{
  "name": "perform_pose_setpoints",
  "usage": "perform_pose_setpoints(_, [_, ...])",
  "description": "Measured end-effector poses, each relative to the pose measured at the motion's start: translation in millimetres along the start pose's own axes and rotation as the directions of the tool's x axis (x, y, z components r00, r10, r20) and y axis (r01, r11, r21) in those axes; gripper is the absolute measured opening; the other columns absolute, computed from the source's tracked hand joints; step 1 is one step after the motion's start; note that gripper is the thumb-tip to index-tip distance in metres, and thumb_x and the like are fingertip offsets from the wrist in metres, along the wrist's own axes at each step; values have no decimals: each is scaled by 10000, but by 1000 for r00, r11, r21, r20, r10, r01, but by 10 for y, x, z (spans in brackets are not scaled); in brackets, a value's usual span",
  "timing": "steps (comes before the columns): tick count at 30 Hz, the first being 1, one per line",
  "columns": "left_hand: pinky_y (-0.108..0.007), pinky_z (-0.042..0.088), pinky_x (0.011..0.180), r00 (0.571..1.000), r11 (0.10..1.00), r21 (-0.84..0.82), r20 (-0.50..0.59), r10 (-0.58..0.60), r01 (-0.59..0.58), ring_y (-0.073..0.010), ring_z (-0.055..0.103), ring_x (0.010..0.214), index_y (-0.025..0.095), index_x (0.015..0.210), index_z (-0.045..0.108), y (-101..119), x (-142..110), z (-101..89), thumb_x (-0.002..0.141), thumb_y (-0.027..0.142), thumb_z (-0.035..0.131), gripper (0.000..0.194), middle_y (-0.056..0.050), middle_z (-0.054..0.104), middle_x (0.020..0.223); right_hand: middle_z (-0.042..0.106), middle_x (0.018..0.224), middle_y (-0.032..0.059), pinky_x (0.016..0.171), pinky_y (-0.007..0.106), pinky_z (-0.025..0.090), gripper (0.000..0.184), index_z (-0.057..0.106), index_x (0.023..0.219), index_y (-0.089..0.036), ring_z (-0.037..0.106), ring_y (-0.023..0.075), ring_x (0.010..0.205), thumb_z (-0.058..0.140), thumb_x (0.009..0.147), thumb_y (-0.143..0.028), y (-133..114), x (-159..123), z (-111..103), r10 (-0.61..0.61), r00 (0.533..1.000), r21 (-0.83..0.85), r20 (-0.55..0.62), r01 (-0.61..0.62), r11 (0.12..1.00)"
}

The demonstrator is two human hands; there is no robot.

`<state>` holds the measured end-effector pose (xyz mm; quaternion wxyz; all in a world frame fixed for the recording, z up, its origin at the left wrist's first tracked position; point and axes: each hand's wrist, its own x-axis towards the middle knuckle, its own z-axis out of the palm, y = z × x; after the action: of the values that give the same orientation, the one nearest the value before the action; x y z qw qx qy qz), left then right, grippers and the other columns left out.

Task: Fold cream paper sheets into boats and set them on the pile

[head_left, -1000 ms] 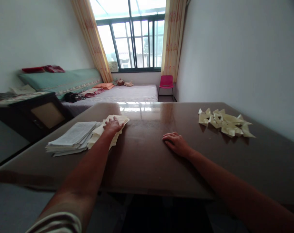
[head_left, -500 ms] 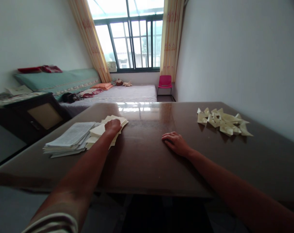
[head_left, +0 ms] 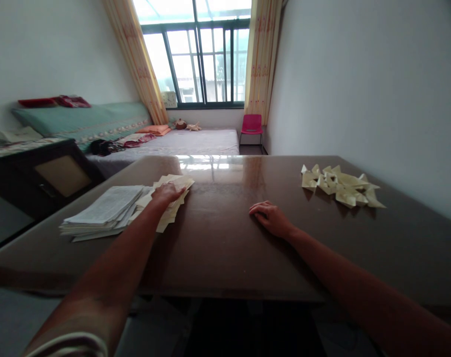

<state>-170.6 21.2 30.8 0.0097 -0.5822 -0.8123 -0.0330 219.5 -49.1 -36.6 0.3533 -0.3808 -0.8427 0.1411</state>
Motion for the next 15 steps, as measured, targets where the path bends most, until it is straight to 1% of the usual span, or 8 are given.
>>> perform_pose_setpoints(3, [-380, 445, 873, 999, 1000, 0, 51, -15, 15, -337, 545, 1143, 141, 1242, 552, -24, 35, 31, 804, 635, 457, 667, -177, 578, 1275, 707, 1006, 29, 907, 367, 457, 193, 708, 905, -239, 590, 197, 973, 541, 841, -168, 6, 1, 0, -3, 1000, -7, 3, 3, 1000])
perform_pose_setpoints(5, [-384, 440, 874, 997, 1000, -4, 69, -18, 18, -347, 538, 1155, 134, 1266, 529, -15, 51, 36, 795, 660, 454, 709, -183, 568, 1286, 707, 1007, 26, 910, 367, 455, 192, 705, 907, -240, 589, 197, 974, 539, 842, -168, 7, 1, -3, -1, 1000, -12, 4, 1, 1000])
perform_pose_setpoints(8, [-382, 430, 876, 997, 999, -31, 72, -11, 13, -365, 516, 1177, 97, 1332, 444, 16, 72, 31, 777, 707, 443, 825, -208, 528, 1324, 706, 1010, 22, 912, 364, 453, 191, 702, 907, -242, 587, 196, 980, 538, 843, -167, 6, -1, -5, 8, 1000, -14, 2, -8, 1000])
perform_pose_setpoints(10, [-374, 424, 875, 997, 999, -41, 71, -15, 18, -370, 510, 1181, 73, 1351, 407, 36, 86, 27, 780, 699, 450, 849, -226, 519, 1326, 705, 1014, 22, 911, 363, 452, 190, 701, 909, -243, 585, 195, 983, 540, 841, -168, 4, -2, -6, 13, 1000, -17, 9, -13, 1000])
perform_pose_setpoints(15, [-361, 419, 864, 997, 999, -37, 79, -1, 4, -371, 521, 1153, 14, 1320, 422, 53, 144, 61, 787, 660, 490, 840, -256, 533, 1293, 702, 1029, 23, 909, 367, 448, 188, 697, 921, -239, 578, 198, 987, 534, 850, -174, -4, -5, -16, 8, 1000, -34, 22, -7, 999])
